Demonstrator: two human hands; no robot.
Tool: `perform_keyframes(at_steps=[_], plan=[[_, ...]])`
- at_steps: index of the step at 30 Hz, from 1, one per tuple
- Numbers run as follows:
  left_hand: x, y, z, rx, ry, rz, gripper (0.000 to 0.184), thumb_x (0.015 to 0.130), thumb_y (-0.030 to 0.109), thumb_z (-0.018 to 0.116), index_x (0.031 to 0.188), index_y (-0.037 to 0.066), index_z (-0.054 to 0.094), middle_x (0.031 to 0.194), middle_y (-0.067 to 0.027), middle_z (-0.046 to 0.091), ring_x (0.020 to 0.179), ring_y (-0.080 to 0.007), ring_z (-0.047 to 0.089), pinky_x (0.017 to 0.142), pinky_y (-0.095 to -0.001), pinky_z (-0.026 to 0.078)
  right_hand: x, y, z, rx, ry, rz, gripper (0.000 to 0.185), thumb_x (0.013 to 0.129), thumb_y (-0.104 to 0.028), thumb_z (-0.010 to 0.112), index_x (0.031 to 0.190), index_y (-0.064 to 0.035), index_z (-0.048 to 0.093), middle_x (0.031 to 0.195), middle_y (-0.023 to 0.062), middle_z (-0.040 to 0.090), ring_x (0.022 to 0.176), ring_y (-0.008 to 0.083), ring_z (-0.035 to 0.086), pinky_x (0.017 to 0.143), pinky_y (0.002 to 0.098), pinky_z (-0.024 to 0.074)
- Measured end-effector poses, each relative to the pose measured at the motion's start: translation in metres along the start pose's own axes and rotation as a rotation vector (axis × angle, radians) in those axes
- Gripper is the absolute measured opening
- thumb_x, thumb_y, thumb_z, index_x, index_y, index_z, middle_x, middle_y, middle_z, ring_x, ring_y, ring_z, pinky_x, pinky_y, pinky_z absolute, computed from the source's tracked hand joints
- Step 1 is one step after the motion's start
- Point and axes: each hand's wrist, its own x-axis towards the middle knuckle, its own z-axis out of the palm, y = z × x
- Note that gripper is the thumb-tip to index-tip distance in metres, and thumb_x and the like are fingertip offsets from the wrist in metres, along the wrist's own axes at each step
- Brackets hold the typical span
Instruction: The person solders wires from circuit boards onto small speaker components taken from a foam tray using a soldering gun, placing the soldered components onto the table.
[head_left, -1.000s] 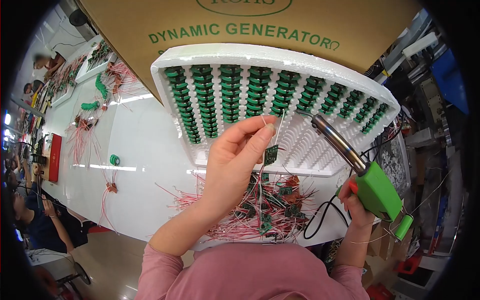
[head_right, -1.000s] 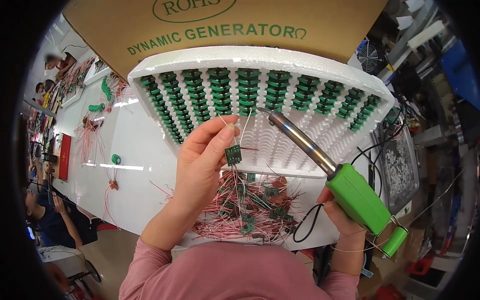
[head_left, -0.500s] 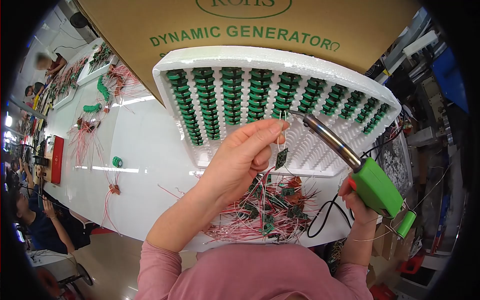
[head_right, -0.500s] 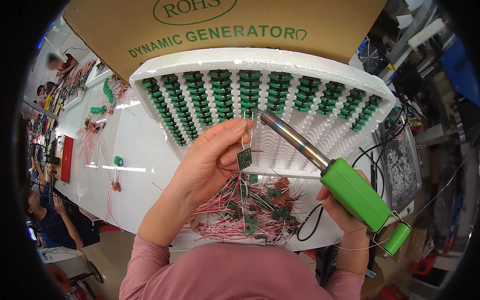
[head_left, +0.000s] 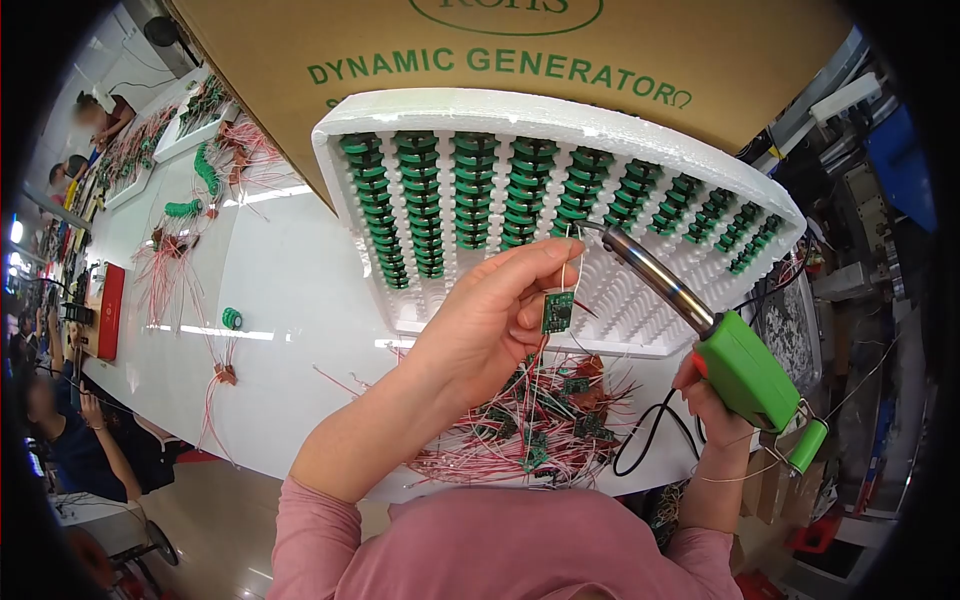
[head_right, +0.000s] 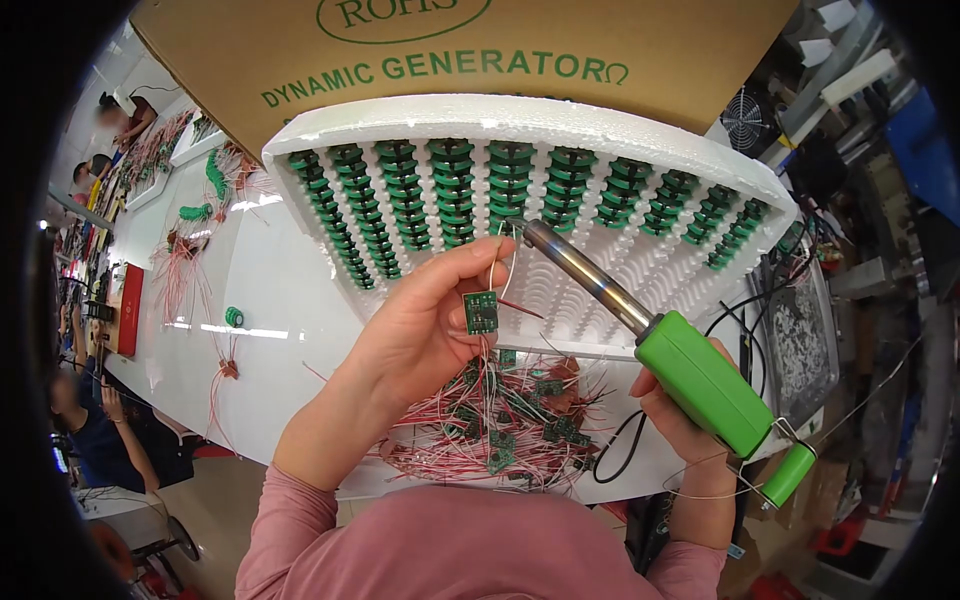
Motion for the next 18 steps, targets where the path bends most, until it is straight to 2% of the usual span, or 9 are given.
perform_keyframes(at_steps=[18], plan=[[0.0022,-0.0002,-0.0017,-0.025,-0.003,-0.012,0.023,0.083,0.018,0.054,0.102,0.004,0.055,0.074,0.0054,0.058,0.047,0.0020,0.038,0.044,-0.0134,0.031,0.0029,-0.0009,0.0028,-0.008,0.002,0.011,0.034,0.066,-0.004,0.072,0.089,-0.0014,0.047,0.072,0.0099,0.059,0.064,0.0146,0.058,0.059,0.0250,0.0470]])
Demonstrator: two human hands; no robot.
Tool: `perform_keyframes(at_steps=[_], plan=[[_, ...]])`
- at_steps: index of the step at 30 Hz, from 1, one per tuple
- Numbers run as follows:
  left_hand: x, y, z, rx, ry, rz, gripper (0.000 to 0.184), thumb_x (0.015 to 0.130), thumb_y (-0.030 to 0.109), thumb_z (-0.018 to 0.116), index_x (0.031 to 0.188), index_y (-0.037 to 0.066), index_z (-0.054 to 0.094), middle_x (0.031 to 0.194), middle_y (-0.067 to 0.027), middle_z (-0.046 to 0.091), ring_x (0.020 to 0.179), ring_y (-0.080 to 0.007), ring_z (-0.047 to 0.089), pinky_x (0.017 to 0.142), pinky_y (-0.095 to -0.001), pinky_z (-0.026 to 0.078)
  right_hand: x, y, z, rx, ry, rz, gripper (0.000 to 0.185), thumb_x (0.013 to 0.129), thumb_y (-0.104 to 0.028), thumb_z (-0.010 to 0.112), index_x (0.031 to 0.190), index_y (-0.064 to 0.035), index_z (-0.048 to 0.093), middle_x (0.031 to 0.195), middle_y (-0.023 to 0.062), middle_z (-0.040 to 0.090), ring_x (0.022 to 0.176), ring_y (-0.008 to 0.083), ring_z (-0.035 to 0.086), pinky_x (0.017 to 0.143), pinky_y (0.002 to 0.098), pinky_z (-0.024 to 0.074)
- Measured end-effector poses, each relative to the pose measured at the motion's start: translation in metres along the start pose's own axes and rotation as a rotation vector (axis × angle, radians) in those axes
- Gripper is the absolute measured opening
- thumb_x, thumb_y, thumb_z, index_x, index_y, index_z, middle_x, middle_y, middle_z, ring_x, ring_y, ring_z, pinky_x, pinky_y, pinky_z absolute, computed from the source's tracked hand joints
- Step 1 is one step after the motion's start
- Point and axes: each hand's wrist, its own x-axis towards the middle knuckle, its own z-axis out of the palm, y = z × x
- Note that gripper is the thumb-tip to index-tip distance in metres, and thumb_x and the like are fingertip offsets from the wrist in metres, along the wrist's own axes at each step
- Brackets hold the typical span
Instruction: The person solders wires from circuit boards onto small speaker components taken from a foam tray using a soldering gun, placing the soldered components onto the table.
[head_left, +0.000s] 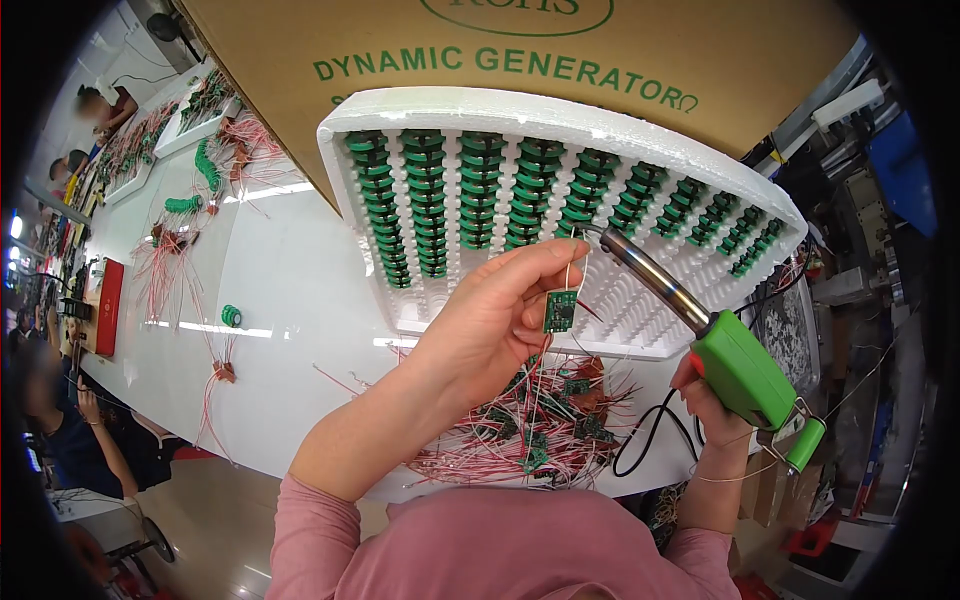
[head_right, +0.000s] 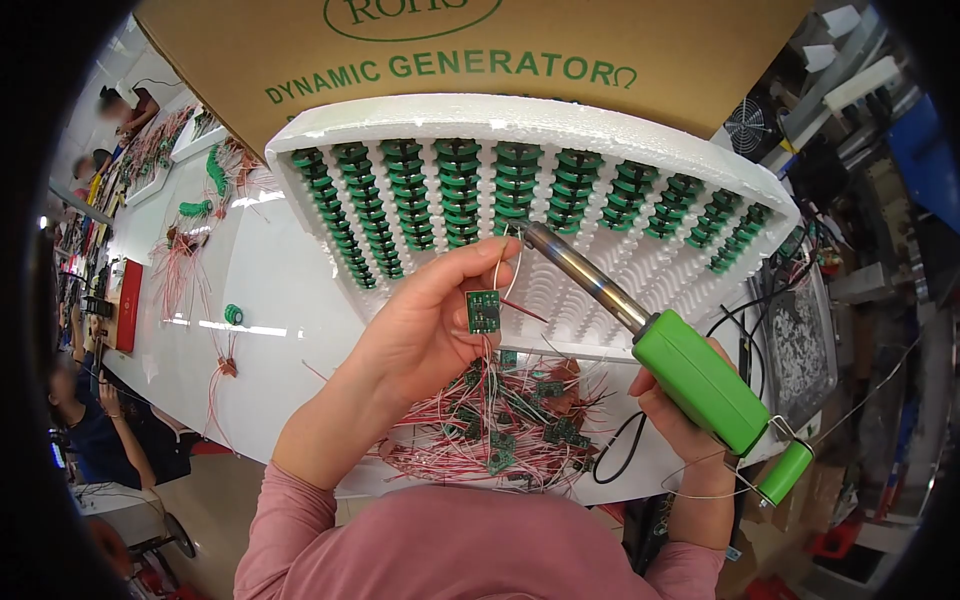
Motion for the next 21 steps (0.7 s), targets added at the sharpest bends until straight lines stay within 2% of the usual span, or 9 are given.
perform_keyframes(at_steps=[7,10,13,21], plan=[[-0.0005,0.0002,0.0002,0.008,-0.010,0.005,0.024,0.084,0.018,0.053,0.103,0.004,0.054,0.073,0.0065,0.056,0.048,0.0024,0.038,0.044,-0.0130,0.030,-0.0008,-0.0017,0.0025,0.051,0.007,-0.016,0.034,0.066,-0.002,0.072,0.088,-0.0015,0.046,0.072,0.0102,0.058,0.064,0.0152,0.058,0.060,0.0253,0.0472],[0.0004,-0.0005,-0.0003,0.013,-0.008,0.003,0.023,0.084,0.018,0.053,0.102,0.004,0.054,0.073,0.0068,0.056,0.048,0.0025,0.038,0.043,-0.0129,0.030,0.0002,-0.0040,0.0031,-0.077,-0.007,-0.018,0.033,0.067,-0.001,0.071,0.089,-0.0014,0.046,0.071,0.0104,0.058,0.064,0.0153,0.058,0.060,0.0255,0.0473],[0.0001,-0.0003,-0.0005,0.005,-0.009,-0.005,0.023,0.084,0.019,0.054,0.101,0.004,0.054,0.073,0.0069,0.057,0.047,0.0025,0.037,0.043,-0.0128,0.030,-0.0004,-0.0010,0.0022,-0.015,-0.013,-0.034,0.031,0.068,0.001,0.068,0.089,-0.0010,0.046,0.071,0.0105,0.058,0.064,0.0152,0.058,0.060,0.0254,0.0473],[0.0006,-0.0004,-0.0007,-0.011,0.002,-0.015,0.024,0.083,0.020,0.055,0.101,0.004,0.054,0.073,0.0064,0.057,0.046,0.0023,0.038,0.043,-0.0130,0.031,-0.0002,-0.0020,0.0023,-0.069,-0.006,-0.027,0.031,0.070,-0.005,0.070,0.090,-0.0020,0.046,0.071,0.0094,0.059,0.064,0.0143,0.058,0.060,0.0248,0.0469]])
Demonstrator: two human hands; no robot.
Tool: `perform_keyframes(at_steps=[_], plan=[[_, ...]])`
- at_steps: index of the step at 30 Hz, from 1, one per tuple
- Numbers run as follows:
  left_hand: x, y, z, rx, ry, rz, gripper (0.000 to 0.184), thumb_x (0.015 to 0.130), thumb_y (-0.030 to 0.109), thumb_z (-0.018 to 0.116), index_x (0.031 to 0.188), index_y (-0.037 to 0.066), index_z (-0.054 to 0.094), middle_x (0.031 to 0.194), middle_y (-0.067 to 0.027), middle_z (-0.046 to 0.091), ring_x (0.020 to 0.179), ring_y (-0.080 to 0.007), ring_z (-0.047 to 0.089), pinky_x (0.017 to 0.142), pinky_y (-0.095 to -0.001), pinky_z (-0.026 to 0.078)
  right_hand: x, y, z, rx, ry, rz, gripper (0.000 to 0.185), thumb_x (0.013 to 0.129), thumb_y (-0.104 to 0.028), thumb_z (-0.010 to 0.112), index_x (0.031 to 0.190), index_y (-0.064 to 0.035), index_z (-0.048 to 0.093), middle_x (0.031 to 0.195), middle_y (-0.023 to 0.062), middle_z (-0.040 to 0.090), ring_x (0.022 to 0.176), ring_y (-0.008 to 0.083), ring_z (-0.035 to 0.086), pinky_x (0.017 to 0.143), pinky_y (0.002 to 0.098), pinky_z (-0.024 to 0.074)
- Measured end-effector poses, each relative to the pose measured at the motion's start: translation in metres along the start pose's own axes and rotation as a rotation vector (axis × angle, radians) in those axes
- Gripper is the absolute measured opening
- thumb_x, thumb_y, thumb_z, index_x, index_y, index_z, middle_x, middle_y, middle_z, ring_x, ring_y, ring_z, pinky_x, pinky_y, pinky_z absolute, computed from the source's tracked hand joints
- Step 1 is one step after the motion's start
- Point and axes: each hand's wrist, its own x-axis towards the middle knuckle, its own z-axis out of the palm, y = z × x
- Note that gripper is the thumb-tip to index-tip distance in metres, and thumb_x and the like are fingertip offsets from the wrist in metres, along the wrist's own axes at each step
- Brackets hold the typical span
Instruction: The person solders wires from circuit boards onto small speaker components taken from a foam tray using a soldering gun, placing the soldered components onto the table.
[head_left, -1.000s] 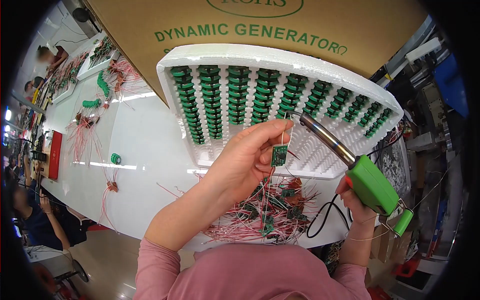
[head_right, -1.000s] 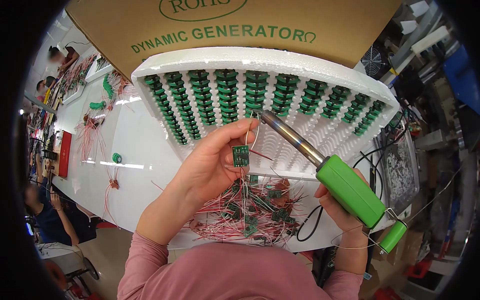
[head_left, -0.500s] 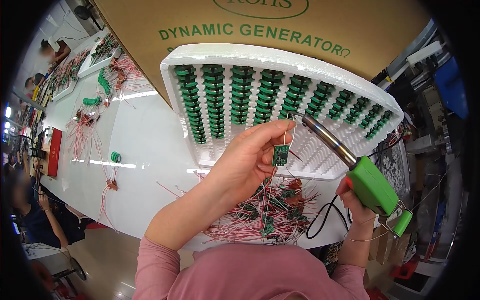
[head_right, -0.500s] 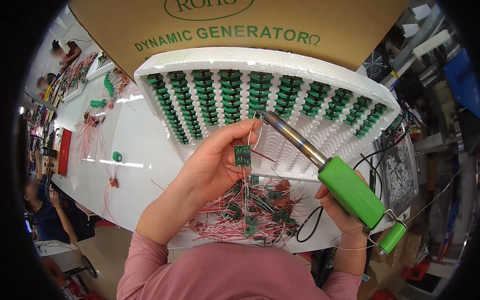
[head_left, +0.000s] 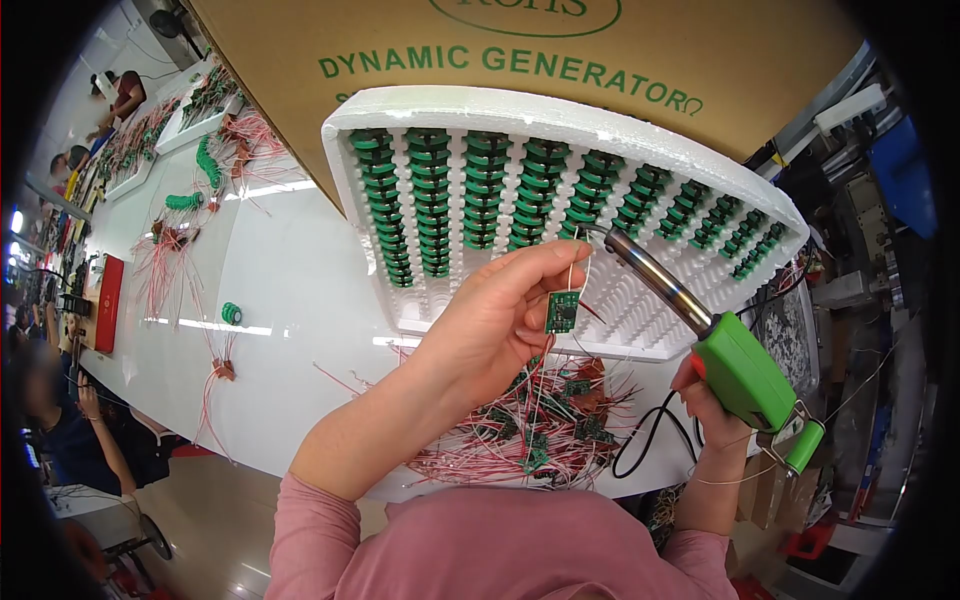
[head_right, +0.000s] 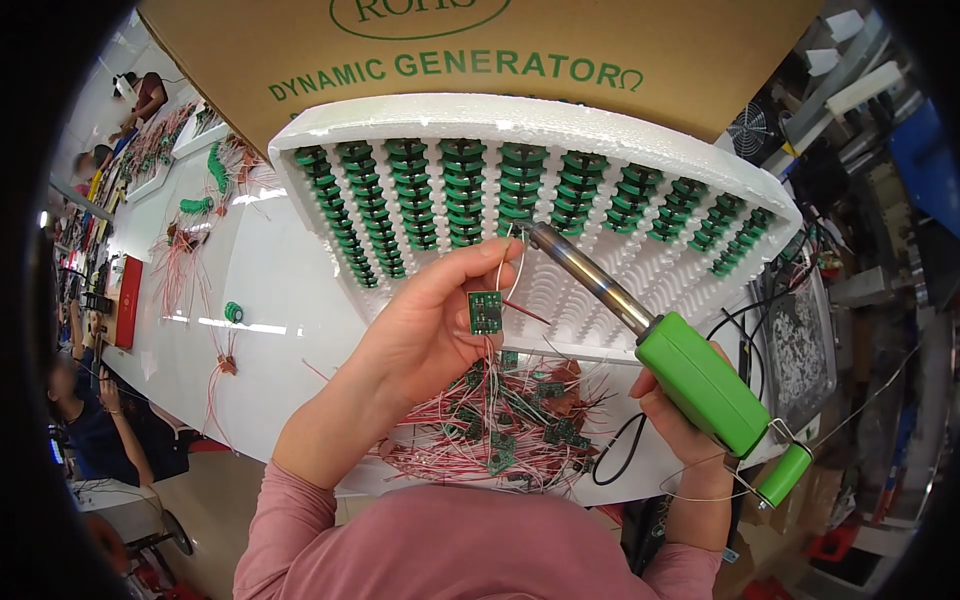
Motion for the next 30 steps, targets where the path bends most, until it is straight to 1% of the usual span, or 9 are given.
perform_keyframes(at_steps=[16,22,30], plan=[[-0.0004,-0.0003,-0.0005,-0.011,-0.011,0.002,0.024,0.084,0.019,0.054,0.102,0.004,0.054,0.073,0.0058,0.057,0.045,0.0022,0.038,0.043,-0.0136,0.033,-0.0020,0.0036,-0.0012,-0.042,0.046,0.020,0.039,0.066,-0.016,0.077,0.086,-0.0019,0.047,0.069,0.0079,0.060,0.061,0.0125,0.058,0.057,0.0231,0.0472],[-0.0006,-0.0002,-0.0008,-0.007,-0.004,-0.005,0.024,0.084,0.019,0.055,0.102,0.004,0.054,0.074,0.0051,0.058,0.045,0.0017,0.038,0.043,-0.0140,0.033,-0.0019,0.0043,-0.0019,-0.106,0.043,0.007,0.037,0.066,-0.015,0.076,0.086,-0.0017,0.047,0.069,0.0080,0.060,0.061,0.0121,0.058,0.057,0.0230,0.0471],[-0.0009,0.0005,-0.0008,-0.006,-0.010,-0.010,0.024,0.083,0.019,0.055,0.102,0.004,0.054,0.074,0.0052,0.058,0.045,0.0015,0.038,0.044,-0.0143,0.033,-0.0013,0.0027,0.0002,-0.003,0.033,0.009,0.034,0.067,-0.009,0.074,0.086,-0.0014,0.047,0.071,0.0089,0.060,0.063,0.0131,0.059,0.059,0.0240,0.0476]])
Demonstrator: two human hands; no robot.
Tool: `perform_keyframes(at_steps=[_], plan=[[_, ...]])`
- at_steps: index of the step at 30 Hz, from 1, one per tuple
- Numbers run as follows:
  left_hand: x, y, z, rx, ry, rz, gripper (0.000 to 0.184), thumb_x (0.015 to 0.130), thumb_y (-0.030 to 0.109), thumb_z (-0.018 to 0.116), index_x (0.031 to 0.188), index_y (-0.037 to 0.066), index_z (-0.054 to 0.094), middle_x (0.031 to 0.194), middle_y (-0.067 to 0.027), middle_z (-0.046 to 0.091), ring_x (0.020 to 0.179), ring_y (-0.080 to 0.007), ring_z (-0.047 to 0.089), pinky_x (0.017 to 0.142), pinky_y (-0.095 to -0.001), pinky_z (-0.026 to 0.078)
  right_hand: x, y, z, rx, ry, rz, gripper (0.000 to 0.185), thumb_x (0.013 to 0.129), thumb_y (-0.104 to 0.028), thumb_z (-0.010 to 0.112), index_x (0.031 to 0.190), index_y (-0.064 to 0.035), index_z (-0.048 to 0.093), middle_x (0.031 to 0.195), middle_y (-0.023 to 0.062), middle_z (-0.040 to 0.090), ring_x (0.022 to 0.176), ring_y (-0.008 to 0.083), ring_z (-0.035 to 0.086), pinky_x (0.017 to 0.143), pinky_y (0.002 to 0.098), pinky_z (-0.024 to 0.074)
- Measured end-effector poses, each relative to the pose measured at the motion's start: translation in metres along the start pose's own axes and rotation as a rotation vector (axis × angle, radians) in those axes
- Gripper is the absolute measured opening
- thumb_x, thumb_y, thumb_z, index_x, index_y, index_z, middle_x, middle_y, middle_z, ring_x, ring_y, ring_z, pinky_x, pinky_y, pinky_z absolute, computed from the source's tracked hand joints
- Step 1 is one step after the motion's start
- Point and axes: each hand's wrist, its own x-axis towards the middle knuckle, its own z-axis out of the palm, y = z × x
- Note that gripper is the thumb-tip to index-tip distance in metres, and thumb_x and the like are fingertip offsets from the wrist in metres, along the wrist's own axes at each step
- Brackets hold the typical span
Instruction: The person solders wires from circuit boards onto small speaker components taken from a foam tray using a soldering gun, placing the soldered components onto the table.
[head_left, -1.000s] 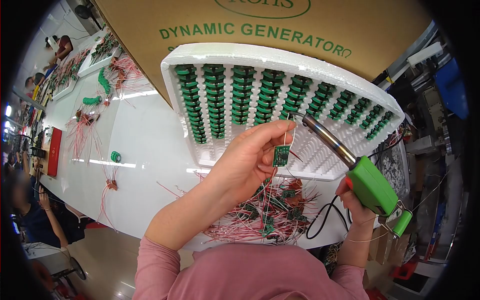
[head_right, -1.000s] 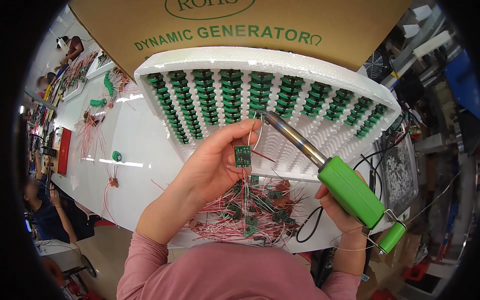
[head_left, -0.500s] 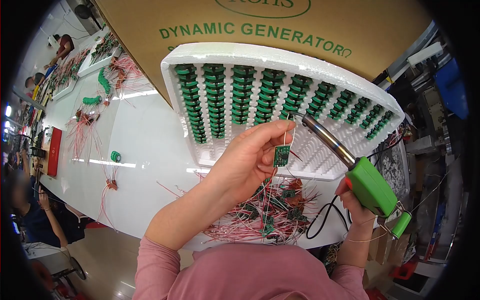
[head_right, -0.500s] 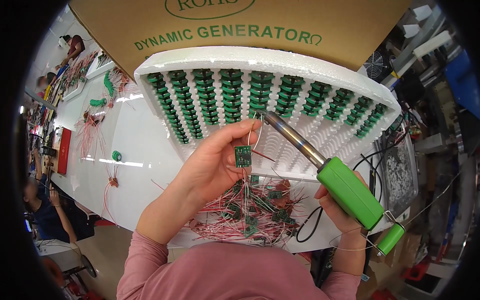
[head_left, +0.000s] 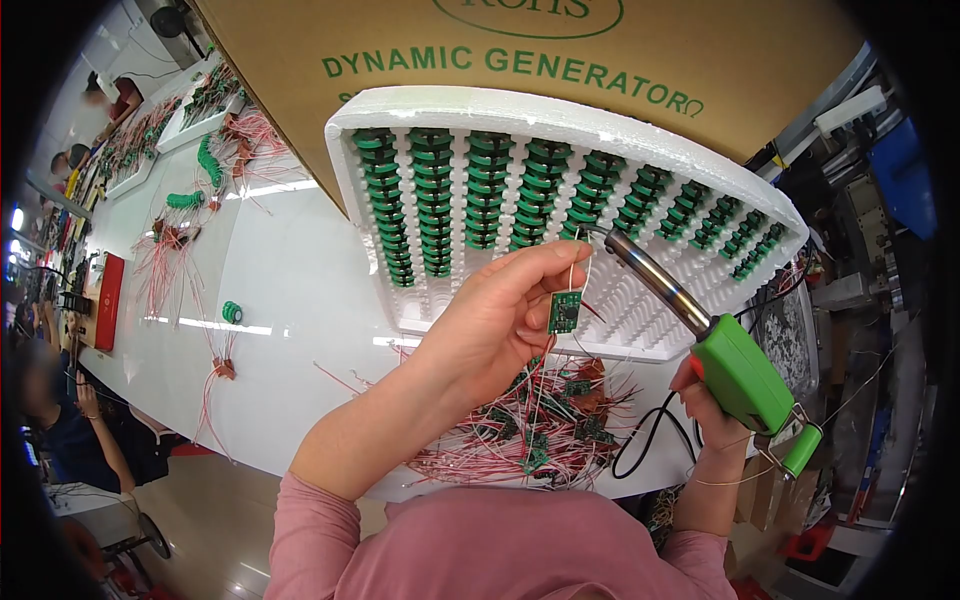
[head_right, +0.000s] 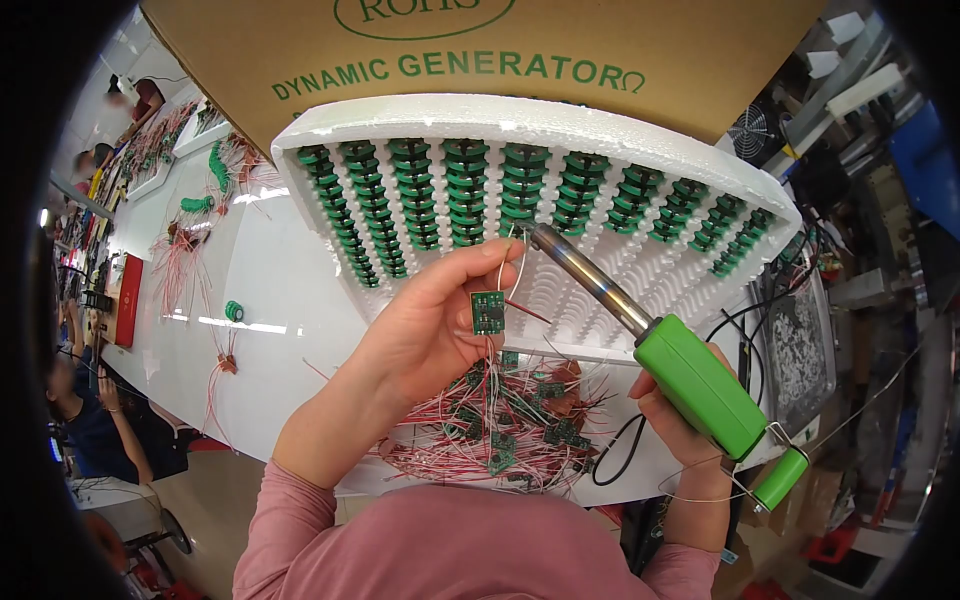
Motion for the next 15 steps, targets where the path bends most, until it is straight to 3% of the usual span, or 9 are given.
perform_keyframes(at_steps=[15], plan=[[0.0005,0.0000,0.0005,0.003,0.019,0.008,0.025,0.082,0.020,0.057,0.101,0.004,0.055,0.074,0.0055,0.059,0.045,0.0015,0.038,0.044,-0.0144,0.034,-0.0020,0.0009,-0.0021,0.033,-0.028,-0.002,0.028,0.068,0.004,0.066,0.085,-0.0012,0.044,0.070,0.0093,0.059,0.062,0.0140,0.059,0.057,0.0218,0.0470]])
